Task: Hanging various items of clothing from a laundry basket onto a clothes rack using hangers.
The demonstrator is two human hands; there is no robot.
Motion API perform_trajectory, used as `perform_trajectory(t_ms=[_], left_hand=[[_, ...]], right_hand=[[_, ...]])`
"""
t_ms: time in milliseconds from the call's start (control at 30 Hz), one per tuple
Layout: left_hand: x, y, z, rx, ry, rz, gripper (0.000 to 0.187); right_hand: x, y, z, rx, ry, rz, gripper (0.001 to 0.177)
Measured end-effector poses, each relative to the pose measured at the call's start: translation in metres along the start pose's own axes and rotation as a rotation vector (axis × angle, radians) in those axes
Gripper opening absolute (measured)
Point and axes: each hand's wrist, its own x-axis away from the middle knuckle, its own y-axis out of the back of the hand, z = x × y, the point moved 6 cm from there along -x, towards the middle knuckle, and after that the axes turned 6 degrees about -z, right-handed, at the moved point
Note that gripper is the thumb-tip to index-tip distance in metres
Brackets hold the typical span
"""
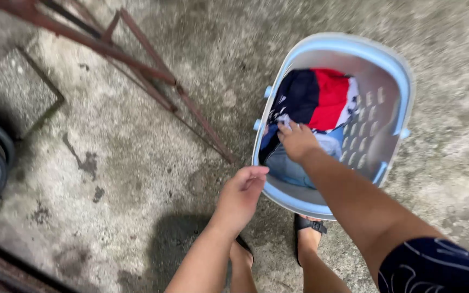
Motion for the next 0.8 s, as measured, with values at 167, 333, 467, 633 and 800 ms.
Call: perform_trajectory(t_ms=[167,333,467,633,800], left_hand=[[0.004,0.027,0.049,-0.084,0.073,-0.122,0.022],[0.026,0.042,0.082,-0.011,0.132,-0.245,0.020],[0.031,0.025,0.083,-0.153,0.078,-0.215,0.020],[0.047,-0.033,-0.054,-0.571,-0.343,-0.211,0.029],[0.072,-0.098,-0.188,-0.698,-0.769,0.080,0.044]], right_hand=[[0.008,-0.022,0.014,-0.119,-0.095,0.135,0.059],[0.101,-0.057,-0.016,-0.103,-0.352,0.256,0.024],[0.150,0.050,-0.019,-0.422,-0.519,0.225,0.036],[0.184,0.230,-0.025,-0.681,-0.343,-0.217,0.031],[0.229,0.378,-0.043,-1.033,0.017,-0.284,0.026]])
